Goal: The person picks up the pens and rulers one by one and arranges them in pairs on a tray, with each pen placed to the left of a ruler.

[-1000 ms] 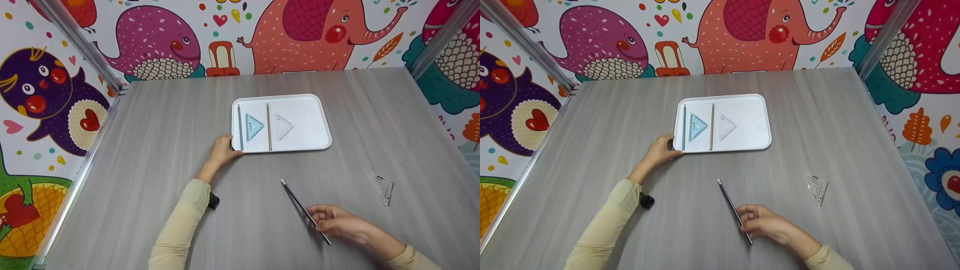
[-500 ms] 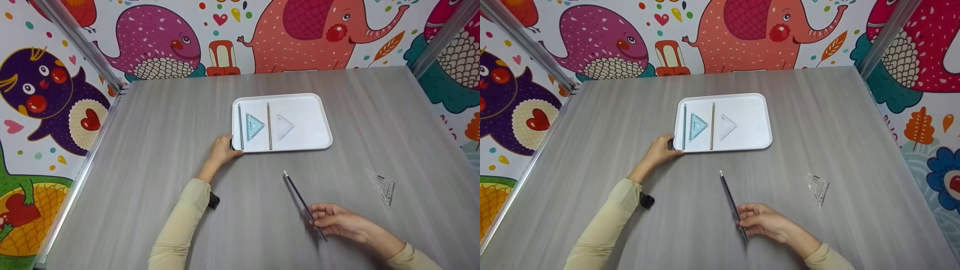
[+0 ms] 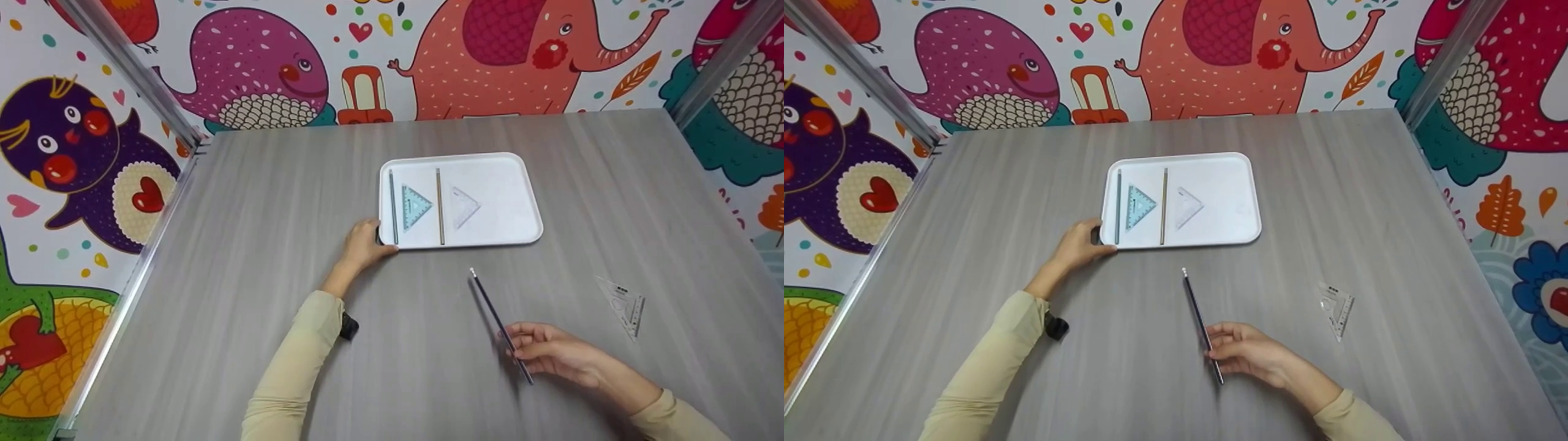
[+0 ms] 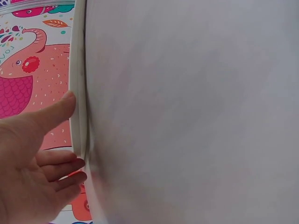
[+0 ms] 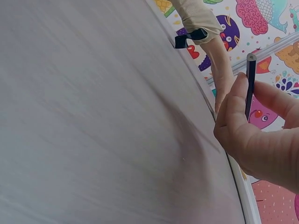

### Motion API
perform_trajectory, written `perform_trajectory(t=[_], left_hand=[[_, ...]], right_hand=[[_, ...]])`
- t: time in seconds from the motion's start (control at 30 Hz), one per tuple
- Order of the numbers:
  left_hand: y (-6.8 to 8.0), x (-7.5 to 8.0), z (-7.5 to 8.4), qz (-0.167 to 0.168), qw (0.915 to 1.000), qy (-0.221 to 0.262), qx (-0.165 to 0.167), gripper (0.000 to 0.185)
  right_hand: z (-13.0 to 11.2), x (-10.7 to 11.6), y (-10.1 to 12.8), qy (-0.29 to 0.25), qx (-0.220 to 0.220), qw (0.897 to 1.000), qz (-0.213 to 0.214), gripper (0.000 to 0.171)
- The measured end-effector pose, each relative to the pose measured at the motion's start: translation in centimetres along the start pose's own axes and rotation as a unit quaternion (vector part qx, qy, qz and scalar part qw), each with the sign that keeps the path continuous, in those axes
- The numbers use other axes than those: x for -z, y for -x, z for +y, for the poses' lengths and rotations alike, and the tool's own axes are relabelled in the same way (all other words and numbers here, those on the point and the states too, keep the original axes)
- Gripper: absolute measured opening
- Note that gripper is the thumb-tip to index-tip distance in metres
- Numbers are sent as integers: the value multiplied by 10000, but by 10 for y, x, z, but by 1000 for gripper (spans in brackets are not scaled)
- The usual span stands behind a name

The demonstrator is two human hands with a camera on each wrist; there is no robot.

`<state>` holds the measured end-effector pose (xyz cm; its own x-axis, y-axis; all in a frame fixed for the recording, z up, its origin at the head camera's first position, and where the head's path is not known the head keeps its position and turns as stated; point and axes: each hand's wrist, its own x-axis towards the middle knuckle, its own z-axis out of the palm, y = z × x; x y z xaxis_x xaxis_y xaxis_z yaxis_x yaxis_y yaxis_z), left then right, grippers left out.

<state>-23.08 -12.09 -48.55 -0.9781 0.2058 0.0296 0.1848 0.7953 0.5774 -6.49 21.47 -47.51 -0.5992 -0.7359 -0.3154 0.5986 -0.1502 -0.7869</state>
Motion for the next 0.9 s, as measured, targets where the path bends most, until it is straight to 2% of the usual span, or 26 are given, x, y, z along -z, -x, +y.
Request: perform_trajectory(t=[0.17,0.47,0.9], left_hand=[[-1,-1,0,20,10000,-6,-45,54],[0,-1,1,-96,9996,-93,229,56],[0,-1,1,-51,9998,-76,183,57]], right_hand=[[-2,3,0,13,47,9999,88,30],[-5,5,-2,25,16,9995,323,29],[-15,12,-6,-39,108,9991,408,29]])
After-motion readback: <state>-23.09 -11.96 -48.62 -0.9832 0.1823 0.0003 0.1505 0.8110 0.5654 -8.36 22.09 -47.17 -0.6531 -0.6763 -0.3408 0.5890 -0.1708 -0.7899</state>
